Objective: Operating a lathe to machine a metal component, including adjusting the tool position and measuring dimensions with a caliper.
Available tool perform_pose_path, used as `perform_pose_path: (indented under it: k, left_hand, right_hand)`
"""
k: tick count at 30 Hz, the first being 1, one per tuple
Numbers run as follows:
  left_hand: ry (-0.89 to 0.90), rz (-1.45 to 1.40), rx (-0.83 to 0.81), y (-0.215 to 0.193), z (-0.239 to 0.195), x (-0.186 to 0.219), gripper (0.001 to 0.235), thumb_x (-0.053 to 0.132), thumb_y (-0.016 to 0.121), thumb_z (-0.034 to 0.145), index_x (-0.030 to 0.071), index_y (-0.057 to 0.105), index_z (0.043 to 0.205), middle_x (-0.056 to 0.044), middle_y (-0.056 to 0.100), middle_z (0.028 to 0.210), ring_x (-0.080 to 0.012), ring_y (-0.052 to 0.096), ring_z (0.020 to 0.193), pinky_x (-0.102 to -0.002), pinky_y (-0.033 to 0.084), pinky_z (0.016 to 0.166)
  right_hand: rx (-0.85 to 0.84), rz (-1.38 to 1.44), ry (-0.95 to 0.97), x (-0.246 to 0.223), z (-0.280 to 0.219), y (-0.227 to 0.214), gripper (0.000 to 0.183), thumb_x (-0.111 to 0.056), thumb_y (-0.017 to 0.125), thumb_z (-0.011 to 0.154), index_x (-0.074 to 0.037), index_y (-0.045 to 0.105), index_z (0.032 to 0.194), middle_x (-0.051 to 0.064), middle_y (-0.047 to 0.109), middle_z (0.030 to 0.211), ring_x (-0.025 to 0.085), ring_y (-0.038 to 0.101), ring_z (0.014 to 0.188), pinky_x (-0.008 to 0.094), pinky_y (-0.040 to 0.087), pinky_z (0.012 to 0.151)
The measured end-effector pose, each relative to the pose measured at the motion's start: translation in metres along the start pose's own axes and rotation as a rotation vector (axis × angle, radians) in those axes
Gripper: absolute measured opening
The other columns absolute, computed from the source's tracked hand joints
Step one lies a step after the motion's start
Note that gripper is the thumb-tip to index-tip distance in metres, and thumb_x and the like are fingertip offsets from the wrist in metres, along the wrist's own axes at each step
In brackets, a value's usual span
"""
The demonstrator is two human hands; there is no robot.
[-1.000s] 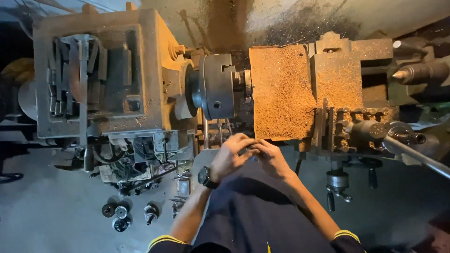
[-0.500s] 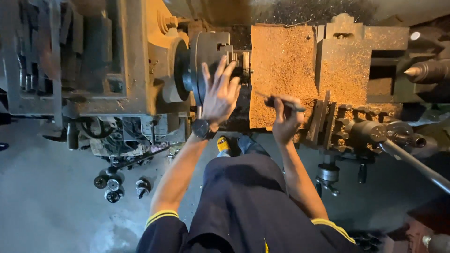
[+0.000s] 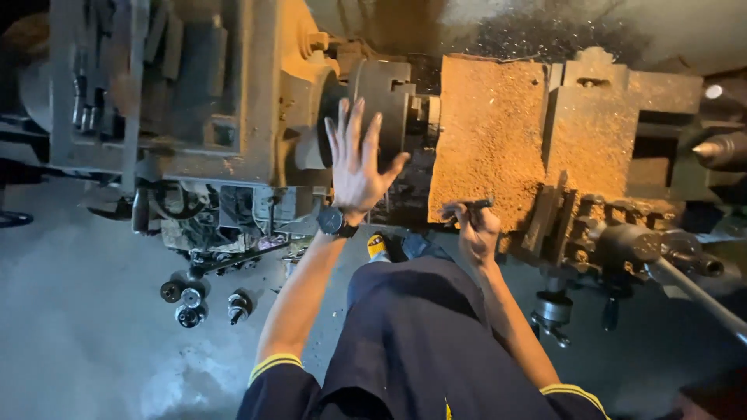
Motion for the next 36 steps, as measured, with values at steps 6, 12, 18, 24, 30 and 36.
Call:
perform_pose_path:
  k: [6, 12, 18, 24, 30, 36]
  left_hand:
    - [0.165, 0.336, -0.278, 0.024, 0.025, 0.0, 0.071, 0.052, 0.048, 0.089, -0.003, 0.039, 0.133, -0.026, 0.03, 0.14, -0.0383, 0.027, 0.132, -0.062, 0.018, 0.105]
    - [0.186, 0.33, -0.223, 0.04, 0.036, -0.008, 0.052, 0.027, 0.042, 0.083, -0.005, 0.049, 0.123, -0.027, 0.043, 0.13, -0.039, 0.04, 0.124, -0.061, 0.025, 0.103]
    - [0.162, 0.285, -0.298, 0.05, 0.052, -0.015, 0.053, 0.026, 0.046, 0.082, -0.006, 0.05, 0.123, -0.027, 0.046, 0.127, -0.0411, 0.042, 0.122, -0.06, 0.024, 0.101]
    - [0.004, 0.295, -0.65, 0.071, 0.075, -0.03, 0.061, 0.038, 0.042, 0.081, -0.002, 0.045, 0.127, -0.019, 0.049, 0.129, -0.0325, 0.045, 0.122, -0.058, 0.024, 0.103]
    - [0.073, 0.011, -0.251, 0.034, 0.062, -0.004, 0.033, 0.025, 0.048, 0.093, 0.003, 0.056, 0.116, -0.015, 0.052, 0.127, -0.0277, 0.052, 0.119, -0.051, 0.029, 0.106]
    - [-0.609, -1.013, -0.428, -0.062, -0.035, 0.048, 0.048, 0.042, 0.042, 0.092, 0.003, 0.05, 0.119, -0.013, 0.057, 0.12, -0.0247, 0.053, 0.114, -0.037, 0.041, 0.099]
  right_hand:
    - [0.022, -0.086, 0.116, 0.017, -0.014, -0.005, 0.016, -0.006, 0.055, 0.092, 0.002, 0.062, 0.081, 0.02, 0.062, 0.068, 0.032, 0.063, 0.074, 0.032, 0.047, 0.058]
    - [0.092, -0.117, 0.254, 0.016, 0.002, -0.004, 0.009, -0.002, 0.059, 0.089, 0.001, 0.064, 0.083, 0.015, 0.065, 0.068, 0.017, 0.062, 0.063, 0.032, 0.047, 0.057]
    - [0.224, -0.225, -0.069, -0.041, 0.067, 0.011, 0.01, 0.002, 0.057, 0.09, 0.003, 0.065, 0.083, 0.015, 0.064, 0.065, 0.02, 0.063, 0.06, 0.031, 0.05, 0.057]
    - [0.186, 0.035, -0.152, -0.057, 0.079, 0.012, 0.014, -0.002, 0.049, 0.095, 0.008, 0.052, 0.103, 0.02, 0.061, 0.094, 0.027, 0.066, 0.08, 0.033, 0.06, 0.073]
    - [-0.041, -0.143, -0.224, -0.063, 0.058, 0.013, 0.012, -0.004, 0.051, 0.093, 0.006, 0.058, 0.094, 0.009, 0.055, 0.07, 0.012, 0.051, 0.05, 0.023, 0.048, 0.044]
    - [-0.549, -0.119, -0.167, -0.071, 0.025, 0.065, 0.011, -0.007, 0.056, 0.087, -0.002, 0.051, 0.078, 0.009, 0.054, 0.079, 0.014, 0.047, 0.064, 0.027, 0.04, 0.057]
Point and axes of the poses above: each hand's wrist, its own z-axis towards the middle knuckle, its own y-axis out of the palm, x = y × z, the point moved 3 cm from there along z, towards the middle knuckle
